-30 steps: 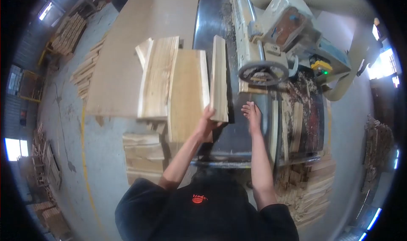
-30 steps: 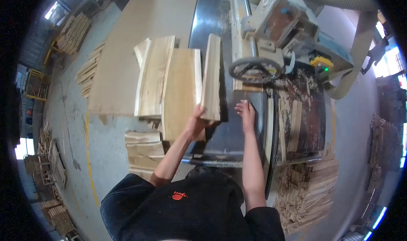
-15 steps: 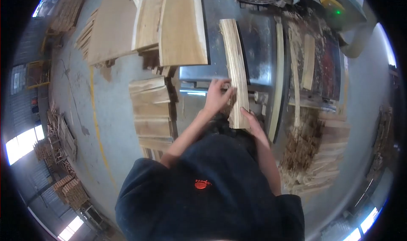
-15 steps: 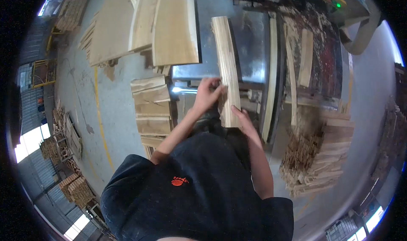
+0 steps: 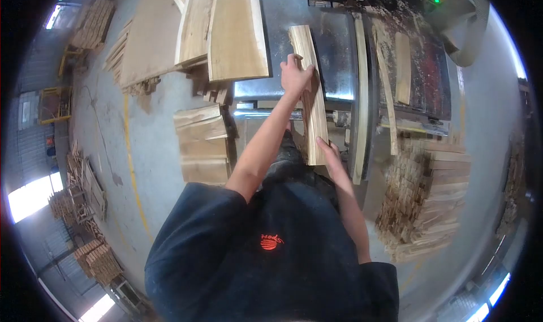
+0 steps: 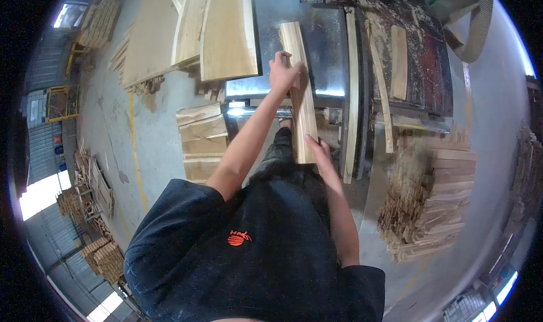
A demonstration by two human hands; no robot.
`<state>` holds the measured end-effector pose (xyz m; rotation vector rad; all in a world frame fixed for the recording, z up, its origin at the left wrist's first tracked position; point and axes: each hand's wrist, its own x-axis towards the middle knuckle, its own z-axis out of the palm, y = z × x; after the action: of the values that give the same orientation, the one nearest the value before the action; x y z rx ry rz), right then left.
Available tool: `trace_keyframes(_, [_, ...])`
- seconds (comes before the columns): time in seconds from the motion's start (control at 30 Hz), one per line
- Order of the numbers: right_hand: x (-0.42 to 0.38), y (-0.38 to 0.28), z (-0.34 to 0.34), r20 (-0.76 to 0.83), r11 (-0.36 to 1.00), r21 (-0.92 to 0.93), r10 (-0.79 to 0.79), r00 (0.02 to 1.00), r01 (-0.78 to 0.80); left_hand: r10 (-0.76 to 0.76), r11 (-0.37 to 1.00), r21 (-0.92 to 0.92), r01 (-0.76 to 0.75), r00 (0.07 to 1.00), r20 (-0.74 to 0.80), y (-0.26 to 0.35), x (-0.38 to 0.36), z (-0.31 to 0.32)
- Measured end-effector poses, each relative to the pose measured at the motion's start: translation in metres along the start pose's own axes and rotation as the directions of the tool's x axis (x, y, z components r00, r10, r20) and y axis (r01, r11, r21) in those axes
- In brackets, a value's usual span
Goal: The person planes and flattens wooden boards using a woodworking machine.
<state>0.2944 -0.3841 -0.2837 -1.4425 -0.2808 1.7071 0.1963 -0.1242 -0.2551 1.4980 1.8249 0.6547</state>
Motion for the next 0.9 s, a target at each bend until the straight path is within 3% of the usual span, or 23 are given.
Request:
trace_keyframes(0.07, [0.000, -0.001, -0.001, -0.004, 1.000, -0.024, 0.007, 1.000, -0.007, -0.017, 1.000, 0.012, 0.017, 1.000, 0.022, 0.003, 0.002, -0.004])
trace_keyframes(0.17, [-0.004, -0.004, 0.003, -0.046, 1.000, -0.025, 0.012, 0.999, -0.013, -0.034, 0.999, 0.029, 0.036, 0.997, -0.071, 0.013, -0.003, -0.002])
trace_keyframes(0.27, [0.003, 0.003, 0.003, -0.039, 0.994, -0.058, -0.098, 0.994, 0.096, -0.034, 0.994, 0.096, 0.046, 0.992, -0.119, 0.014, -0.005, -0.001])
trace_keyframes(0.37, [0.005, 0.006, -0.001, -0.052, 0.990, -0.080, -0.124, 0.991, 0.120, 0.060, 0.998, 0.028, -0.057, 0.989, -0.136, -0.008, -0.003, -0.004])
trace_keyframes(0.5, [0.002, 0.003, -0.002, -0.046, 0.989, -0.095, -0.121, 0.992, 0.116, 0.077, 0.864, -0.501, -0.044, 0.996, 0.045, -0.056, 0.007, -0.024])
trace_keyframes(0.53, [-0.003, -0.004, 0.000, -0.043, 0.989, -0.105, -0.112, 0.993, 0.107, 0.089, 0.708, -0.705, 0.038, 0.986, 0.143, -0.066, 0.011, -0.028])
trace_keyframes(0.67, [-0.024, -0.032, 0.004, -0.023, 0.976, -0.181, -0.126, 0.992, 0.120, 0.146, 0.731, -0.683, 0.013, 0.974, 0.176, -0.072, 0.004, -0.032])
trace_keyframes(0.77, [-0.057, -0.080, -0.008, 0.071, 0.765, -0.613, -0.193, 0.979, 0.196, 0.209, 0.875, -0.447, -0.185, 0.978, 0.003, -0.063, -0.011, -0.023])
trace_keyframes(0.8, [-0.082, -0.113, -0.007, 0.037, 0.639, -0.757, -0.164, 0.986, 0.134, 0.338, 0.899, -0.301, -0.318, 0.941, 0.016, -0.049, -0.023, -0.037])
trace_keyframes(0.83, [-0.110, -0.144, -0.008, -0.013, 0.494, -0.868, -0.143, 0.990, 0.059, 0.585, 0.808, -0.041, -0.587, 0.809, -0.053, -0.042, -0.030, -0.046])
trace_keyframes(0.9, [-0.142, -0.188, -0.038, 0.012, 0.106, -0.994, -0.182, 0.983, 0.031, 0.749, 0.655, 0.060, -0.753, 0.658, 0.080, 0.001, -0.058, -0.081])
